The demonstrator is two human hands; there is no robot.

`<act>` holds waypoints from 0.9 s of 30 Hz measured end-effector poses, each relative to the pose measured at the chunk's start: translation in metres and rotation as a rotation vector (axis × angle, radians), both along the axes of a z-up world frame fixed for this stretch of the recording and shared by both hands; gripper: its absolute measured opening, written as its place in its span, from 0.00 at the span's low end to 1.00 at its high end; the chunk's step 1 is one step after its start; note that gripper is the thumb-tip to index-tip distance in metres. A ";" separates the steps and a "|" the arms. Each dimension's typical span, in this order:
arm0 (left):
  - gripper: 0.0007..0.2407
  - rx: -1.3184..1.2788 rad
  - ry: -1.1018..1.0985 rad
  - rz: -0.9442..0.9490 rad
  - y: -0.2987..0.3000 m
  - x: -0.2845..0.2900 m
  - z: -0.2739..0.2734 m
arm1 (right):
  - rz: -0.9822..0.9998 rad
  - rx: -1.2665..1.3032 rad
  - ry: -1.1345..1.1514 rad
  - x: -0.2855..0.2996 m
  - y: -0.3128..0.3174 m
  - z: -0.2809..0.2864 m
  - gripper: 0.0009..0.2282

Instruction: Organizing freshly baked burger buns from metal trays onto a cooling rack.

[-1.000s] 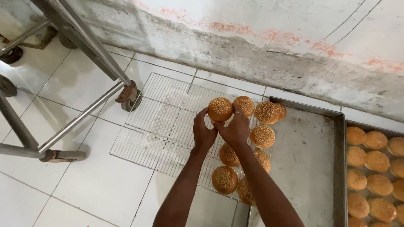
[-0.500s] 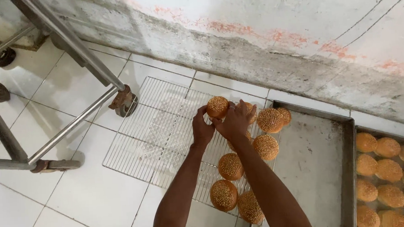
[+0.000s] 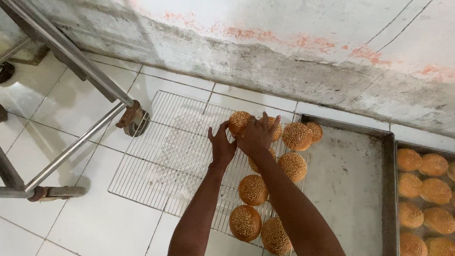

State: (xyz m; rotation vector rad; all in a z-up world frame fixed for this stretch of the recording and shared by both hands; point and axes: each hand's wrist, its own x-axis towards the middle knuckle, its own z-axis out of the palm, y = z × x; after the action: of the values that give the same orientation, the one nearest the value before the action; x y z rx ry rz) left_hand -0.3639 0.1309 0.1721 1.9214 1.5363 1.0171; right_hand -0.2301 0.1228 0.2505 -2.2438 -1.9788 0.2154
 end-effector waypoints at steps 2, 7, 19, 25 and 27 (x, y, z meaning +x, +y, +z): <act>0.29 0.054 0.073 -0.007 0.003 -0.005 -0.012 | 0.002 0.018 0.076 0.002 -0.007 0.002 0.36; 0.37 0.149 0.164 -0.032 -0.014 -0.013 -0.012 | 0.024 0.321 0.170 0.025 -0.055 -0.003 0.40; 0.34 0.219 -0.011 -0.131 -0.210 0.007 0.070 | -0.284 0.582 0.456 0.064 -0.243 -0.003 0.30; 0.39 0.075 -0.429 -0.210 -0.312 0.052 0.092 | -0.285 0.613 0.568 0.074 -0.344 -0.001 0.29; 0.38 0.154 -0.254 -0.259 -0.345 0.066 0.092 | -0.409 0.541 0.573 0.079 -0.378 -0.005 0.27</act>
State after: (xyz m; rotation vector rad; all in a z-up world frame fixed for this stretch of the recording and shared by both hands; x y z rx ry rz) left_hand -0.2980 -0.2138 0.2642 1.9427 1.0656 1.2354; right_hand -0.1513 -0.2551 0.2450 -1.8883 -1.0988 0.2098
